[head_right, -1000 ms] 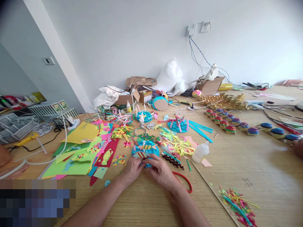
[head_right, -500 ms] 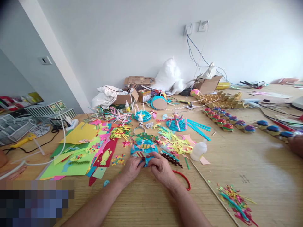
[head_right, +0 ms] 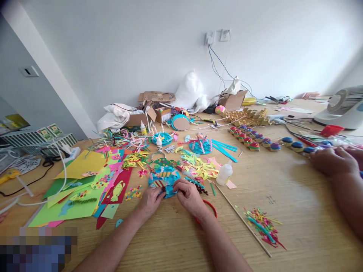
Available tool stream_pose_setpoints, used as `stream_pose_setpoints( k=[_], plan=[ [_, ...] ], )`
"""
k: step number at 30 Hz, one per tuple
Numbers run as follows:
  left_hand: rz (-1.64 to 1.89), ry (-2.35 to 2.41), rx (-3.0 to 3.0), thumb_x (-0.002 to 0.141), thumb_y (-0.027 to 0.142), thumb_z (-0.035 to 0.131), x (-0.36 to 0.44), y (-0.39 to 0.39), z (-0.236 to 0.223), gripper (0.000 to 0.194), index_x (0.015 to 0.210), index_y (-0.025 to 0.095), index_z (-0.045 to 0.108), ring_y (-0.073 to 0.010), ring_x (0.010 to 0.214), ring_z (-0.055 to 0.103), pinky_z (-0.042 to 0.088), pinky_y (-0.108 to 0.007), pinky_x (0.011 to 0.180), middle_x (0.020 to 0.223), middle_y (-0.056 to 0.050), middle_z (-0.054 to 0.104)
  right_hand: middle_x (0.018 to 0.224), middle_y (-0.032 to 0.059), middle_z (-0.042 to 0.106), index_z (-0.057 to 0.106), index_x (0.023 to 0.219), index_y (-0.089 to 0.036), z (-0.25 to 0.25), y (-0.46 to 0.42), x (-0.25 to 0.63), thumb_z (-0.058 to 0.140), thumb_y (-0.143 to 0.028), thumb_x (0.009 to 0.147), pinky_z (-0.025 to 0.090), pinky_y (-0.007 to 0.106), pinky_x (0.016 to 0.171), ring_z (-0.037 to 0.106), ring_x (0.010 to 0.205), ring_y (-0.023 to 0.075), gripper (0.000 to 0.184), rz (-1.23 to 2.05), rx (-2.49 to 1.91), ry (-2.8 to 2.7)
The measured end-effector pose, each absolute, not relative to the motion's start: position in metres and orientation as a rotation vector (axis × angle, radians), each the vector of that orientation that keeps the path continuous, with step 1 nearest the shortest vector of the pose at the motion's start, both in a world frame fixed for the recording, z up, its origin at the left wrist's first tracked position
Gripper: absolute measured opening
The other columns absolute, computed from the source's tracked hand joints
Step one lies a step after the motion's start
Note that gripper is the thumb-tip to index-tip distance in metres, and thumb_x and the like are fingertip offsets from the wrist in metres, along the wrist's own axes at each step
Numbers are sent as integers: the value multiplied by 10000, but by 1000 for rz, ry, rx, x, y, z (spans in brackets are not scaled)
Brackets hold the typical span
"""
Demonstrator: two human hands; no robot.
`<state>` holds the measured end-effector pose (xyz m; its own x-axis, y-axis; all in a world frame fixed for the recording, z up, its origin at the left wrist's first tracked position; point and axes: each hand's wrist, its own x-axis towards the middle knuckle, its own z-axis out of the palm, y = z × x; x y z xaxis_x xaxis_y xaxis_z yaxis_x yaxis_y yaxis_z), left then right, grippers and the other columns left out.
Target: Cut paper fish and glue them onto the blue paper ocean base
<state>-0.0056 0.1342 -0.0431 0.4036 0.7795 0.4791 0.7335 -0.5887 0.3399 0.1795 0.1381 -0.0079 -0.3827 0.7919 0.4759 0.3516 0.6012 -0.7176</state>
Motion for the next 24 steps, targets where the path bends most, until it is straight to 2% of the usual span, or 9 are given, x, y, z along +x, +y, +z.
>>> stream_pose_setpoints(
  k=[14,24],
  plan=[
    [906,1420,2566,855,174,472,-5,132,-37,135,798,172,595,-205,758,609,479,-336,727,706,-37,640,797,39,616,622,697,-185,-13,139,175,381,-9,648,457,268,691,583,752,139,303,631,-942,-1973],
    [892,1440,2516,838,148,488,-5,133,-42,122,882,174,599,-202,795,611,489,-341,736,826,-50,663,1111,70,596,661,953,-220,-19,141,166,384,-31,671,492,346,792,587,947,192,438,804,-970,-1943]
  ],
)
